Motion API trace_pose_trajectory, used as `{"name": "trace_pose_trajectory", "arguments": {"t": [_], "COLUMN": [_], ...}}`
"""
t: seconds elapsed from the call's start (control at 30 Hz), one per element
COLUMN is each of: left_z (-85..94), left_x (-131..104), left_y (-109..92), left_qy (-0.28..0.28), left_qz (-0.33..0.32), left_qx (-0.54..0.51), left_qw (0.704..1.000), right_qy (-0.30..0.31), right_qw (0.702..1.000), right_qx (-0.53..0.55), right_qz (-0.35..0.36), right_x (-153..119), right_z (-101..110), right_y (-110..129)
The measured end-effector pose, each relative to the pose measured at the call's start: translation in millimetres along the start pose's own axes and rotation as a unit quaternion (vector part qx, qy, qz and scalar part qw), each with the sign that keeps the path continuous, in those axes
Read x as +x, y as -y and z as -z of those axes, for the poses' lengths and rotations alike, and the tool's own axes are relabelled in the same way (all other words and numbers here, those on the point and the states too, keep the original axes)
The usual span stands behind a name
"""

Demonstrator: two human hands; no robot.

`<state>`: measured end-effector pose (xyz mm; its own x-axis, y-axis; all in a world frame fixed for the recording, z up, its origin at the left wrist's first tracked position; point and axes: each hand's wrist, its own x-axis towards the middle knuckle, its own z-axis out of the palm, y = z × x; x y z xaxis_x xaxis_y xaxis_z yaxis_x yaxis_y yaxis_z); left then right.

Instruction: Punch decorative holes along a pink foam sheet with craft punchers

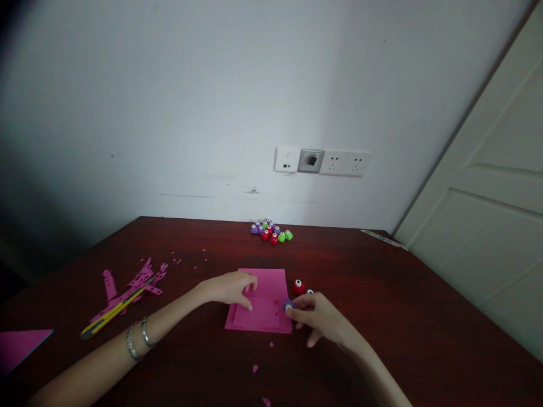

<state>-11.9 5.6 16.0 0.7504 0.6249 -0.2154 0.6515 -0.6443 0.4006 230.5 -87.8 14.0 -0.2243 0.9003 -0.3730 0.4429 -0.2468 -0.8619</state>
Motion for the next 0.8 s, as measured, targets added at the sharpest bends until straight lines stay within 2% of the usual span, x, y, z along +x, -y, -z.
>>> {"name": "trace_pose_trajectory", "arguments": {"t": [0.27, 0.43, 0.53, 0.8], "left_z": [-5.3, -4.7, -3.5, 14.0], "left_x": [5, 4, 4, 3], "left_y": [7, 4, 3, 12], "left_qy": [0.01, 0.0, 0.006, -0.018], "left_qz": [-0.013, -0.008, -0.02, -0.094], "left_qx": [-0.053, -0.053, -0.089, -0.214], "left_qw": [0.998, 0.999, 0.996, 0.972], "right_qy": [0.005, 0.002, 0.003, 0.002], "right_qw": [1.0, 1.0, 1.0, 1.0], "right_qx": [0.015, 0.011, 0.012, 0.02], "right_qz": [0.009, 0.004, 0.009, 0.007], "right_x": [-1, -1, -1, 5], "right_z": [-1, -1, 0, 1], "right_y": [2, 3, 3, -4]}}
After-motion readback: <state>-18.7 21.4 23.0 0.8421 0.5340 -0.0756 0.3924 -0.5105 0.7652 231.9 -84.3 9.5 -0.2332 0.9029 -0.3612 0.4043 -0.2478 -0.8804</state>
